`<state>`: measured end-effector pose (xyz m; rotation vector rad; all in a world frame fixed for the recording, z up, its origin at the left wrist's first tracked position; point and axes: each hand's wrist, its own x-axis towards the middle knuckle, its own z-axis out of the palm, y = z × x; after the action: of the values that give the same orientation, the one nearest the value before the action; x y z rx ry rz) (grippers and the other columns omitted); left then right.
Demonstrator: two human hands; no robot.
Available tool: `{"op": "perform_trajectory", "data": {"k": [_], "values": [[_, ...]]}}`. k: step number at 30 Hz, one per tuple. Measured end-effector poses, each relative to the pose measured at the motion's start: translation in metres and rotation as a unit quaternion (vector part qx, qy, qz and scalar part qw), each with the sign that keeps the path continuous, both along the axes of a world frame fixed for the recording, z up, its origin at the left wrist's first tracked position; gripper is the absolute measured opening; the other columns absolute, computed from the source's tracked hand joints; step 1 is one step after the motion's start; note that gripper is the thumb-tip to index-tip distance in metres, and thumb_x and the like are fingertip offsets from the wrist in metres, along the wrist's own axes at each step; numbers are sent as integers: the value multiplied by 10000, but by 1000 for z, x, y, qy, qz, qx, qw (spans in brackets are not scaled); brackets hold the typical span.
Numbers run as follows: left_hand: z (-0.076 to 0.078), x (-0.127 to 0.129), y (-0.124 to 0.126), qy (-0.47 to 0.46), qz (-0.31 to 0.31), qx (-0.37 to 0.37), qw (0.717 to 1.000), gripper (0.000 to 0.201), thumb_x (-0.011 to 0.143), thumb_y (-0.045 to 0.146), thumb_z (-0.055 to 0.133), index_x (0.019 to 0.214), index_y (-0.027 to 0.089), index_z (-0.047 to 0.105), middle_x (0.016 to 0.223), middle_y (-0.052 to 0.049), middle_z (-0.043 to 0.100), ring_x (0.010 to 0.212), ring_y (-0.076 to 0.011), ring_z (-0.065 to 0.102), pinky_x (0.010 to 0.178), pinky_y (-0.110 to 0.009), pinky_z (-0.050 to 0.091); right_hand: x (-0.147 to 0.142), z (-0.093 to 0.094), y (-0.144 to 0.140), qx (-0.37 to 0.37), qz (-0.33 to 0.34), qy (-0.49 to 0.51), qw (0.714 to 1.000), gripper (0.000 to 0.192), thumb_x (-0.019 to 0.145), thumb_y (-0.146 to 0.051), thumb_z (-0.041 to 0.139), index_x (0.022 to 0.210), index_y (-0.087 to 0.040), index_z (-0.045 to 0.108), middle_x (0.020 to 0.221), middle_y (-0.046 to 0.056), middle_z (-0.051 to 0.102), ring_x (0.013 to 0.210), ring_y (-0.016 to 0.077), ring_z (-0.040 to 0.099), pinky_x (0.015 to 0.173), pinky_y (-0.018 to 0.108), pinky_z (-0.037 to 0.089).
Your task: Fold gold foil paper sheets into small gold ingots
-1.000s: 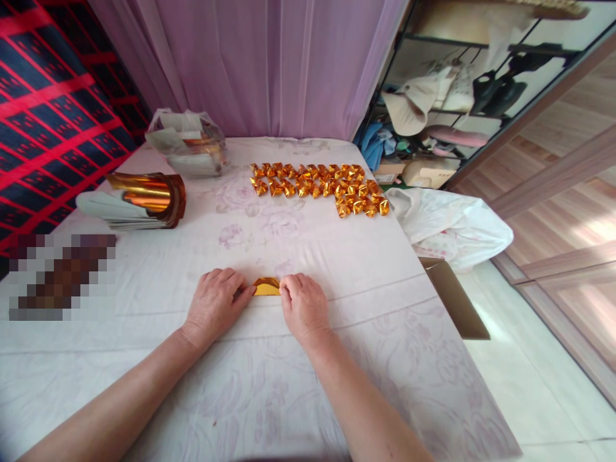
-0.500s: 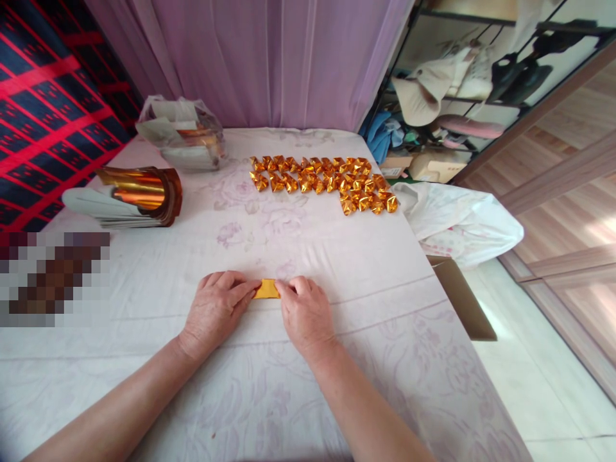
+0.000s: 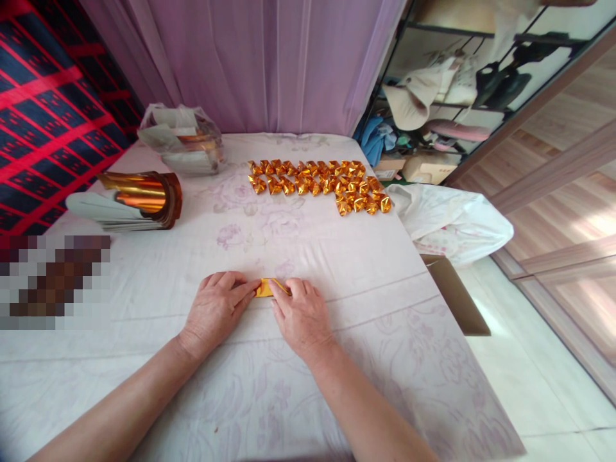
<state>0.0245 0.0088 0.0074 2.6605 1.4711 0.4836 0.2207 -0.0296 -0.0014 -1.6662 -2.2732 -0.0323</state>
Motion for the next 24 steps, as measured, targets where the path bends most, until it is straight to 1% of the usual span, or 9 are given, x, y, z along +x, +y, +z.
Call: {"op": "perform_trajectory", "data": {"k": [2,4,9,13,19,24], "values": [[0,0,0,2,1,3,1000,250,950,314,548,1147,313,702,958,-52,651,875,-231,549,786,-388,429,-2,2,-1,-18,-1,-12,1000,366,916,-313,596,1278,-270,619,986,79,606,877,217,547,768,359,468],[-1,0,0,2,3,3,1000,246,949,315,549,1139,313,706,959,-53,651,871,-230,549,786,-387,431,-4,4,-1,-28,-6,-21,999,359,917,-334,600,1267,-259,628,995,84,608,880,218,547,770,362,469],[-2,0,0,-8,8,-2,1000,250,954,317,536,1129,313,713,966,-57,650,886,-232,555,791,-387,437,-4,3,-3,-32,-20,-23,999,372,922,-313,590,1274,-197,617,1055,101,616,923,227,548,800,380,473],[-2,-3,1,-16,3,-6,1000,264,964,322,511,1133,309,714,984,-62,660,897,-236,561,788,-390,444,-1,3,-8,-33,-11,-12,999,378,921,-289,583,1278,-167,607,1108,105,623,969,238,547,823,396,470],[-1,-5,0,-21,-2,-4,1000,293,980,330,467,1139,308,713,989,-66,668,902,-239,567,798,-399,450,9,4,-16,-34,3,-14,999,350,932,-285,566,1271,-209,610,1210,94,631,1011,241,548,842,398,443],[-3,-6,3,-48,9,-21,999,251,955,311,519,1084,310,734,979,-55,676,909,-236,581,812,-402,452,17,6,-18,-36,19,-18,999,311,934,-284,574,1238,-245,626,1234,65,638,1008,228,548,834,377,424]]}}
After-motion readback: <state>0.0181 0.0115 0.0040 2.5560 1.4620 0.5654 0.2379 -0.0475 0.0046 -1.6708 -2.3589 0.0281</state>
